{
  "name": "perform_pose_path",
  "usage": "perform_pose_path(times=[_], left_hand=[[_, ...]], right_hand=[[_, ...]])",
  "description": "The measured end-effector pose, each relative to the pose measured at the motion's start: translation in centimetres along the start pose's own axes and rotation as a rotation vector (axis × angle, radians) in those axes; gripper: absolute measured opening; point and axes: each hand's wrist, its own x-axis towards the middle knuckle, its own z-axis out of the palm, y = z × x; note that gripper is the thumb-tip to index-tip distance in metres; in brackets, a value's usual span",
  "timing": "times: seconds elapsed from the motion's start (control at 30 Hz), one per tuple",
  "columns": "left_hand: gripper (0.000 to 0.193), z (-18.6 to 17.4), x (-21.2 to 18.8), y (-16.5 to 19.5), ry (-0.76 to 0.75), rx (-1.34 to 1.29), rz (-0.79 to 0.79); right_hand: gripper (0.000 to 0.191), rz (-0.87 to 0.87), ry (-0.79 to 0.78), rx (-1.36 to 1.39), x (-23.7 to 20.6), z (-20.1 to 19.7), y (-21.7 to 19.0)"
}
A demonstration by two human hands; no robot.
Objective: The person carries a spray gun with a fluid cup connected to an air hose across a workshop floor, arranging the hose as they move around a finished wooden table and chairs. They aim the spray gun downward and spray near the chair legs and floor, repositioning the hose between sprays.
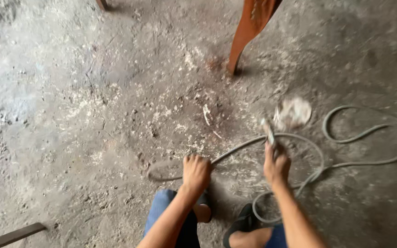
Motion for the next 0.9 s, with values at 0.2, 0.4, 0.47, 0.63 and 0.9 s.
perform_pose_path(times=[0.2, 0.4, 0.47, 0.63, 0.9], left_hand=[[0.019, 0.2, 11.1, -1.7, 0.140, 0.076, 0.105], [0.018, 0.6, 15.2, -1.2, 0.478, 0.189, 0.245], [0.015, 1.0, 15.4, -1.3, 0.474, 0.126, 0.261], [0.016, 0.6, 15.5, -1.7, 0.595, 0.084, 0.299], [0.019, -0.2, 15.2, -1.0, 0.435, 0.076, 0.286]], right_hand=[[0.044, -0.491, 0.111, -0.203, 9.5, 8.7, 0.7], [0.049, -0.420, -0.027, -0.387, 10.7, 10.8, -0.8], [0.045, -0.426, -0.029, -0.348, 9.9, 9.7, 0.2], [0.041, -0.645, 0.091, -0.301, 8.9, 1.9, -0.4], [0.054, -0.875, 0.215, -0.198, 5.9, -9.3, -3.7]])
